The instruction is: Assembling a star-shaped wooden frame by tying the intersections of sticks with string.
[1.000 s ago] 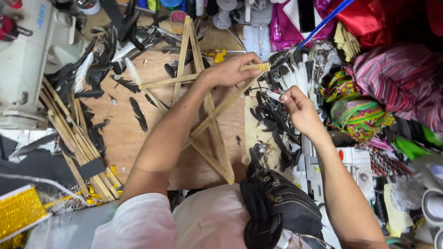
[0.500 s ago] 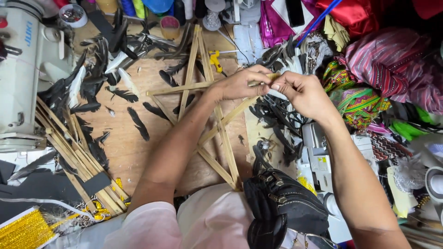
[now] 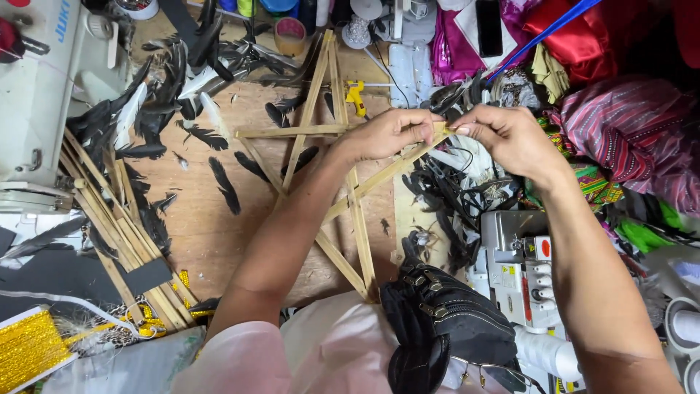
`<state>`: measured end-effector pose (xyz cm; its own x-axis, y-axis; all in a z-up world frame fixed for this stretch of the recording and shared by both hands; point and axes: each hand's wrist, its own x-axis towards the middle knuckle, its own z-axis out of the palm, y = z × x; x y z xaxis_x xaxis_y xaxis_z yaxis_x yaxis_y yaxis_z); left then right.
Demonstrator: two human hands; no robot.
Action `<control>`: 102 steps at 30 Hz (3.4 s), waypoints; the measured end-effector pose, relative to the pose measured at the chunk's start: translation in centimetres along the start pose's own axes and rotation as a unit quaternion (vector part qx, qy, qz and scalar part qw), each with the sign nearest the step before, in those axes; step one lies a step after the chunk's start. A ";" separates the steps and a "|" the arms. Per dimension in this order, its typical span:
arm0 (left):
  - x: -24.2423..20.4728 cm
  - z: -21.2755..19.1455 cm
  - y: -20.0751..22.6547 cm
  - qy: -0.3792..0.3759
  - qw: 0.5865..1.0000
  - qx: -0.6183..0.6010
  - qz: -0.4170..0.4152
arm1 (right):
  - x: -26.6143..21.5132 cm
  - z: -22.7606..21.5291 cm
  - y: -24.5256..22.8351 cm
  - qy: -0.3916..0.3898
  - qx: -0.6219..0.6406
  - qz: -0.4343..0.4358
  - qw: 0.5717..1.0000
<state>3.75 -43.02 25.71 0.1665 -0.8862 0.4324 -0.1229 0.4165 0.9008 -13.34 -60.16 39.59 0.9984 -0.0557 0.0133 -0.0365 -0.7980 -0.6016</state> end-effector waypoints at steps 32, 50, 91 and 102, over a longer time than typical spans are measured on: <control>-0.3 3.1 -1.1 0.036 0.982 0.185 -0.014 | 5.3 -1.9 2.0 0.033 -0.205 -0.135 0.969; -0.6 4.6 0.7 0.034 0.985 0.163 0.034 | -9.5 1.4 4.6 0.001 -0.197 -0.084 0.977; -1.1 4.3 -0.6 0.114 0.988 0.056 0.088 | -6.7 5.7 8.4 -0.030 -0.078 0.025 0.996; -1.2 4.5 -1.4 0.076 0.986 0.142 0.047 | 1.9 -0.8 4.1 0.016 -0.095 -0.150 0.984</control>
<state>-0.67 -43.50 23.73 0.2839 -0.7965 0.5339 -0.4093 0.4029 0.8186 -11.65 -64.06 37.78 0.9637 0.1823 0.1948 0.2485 -0.8793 -0.4063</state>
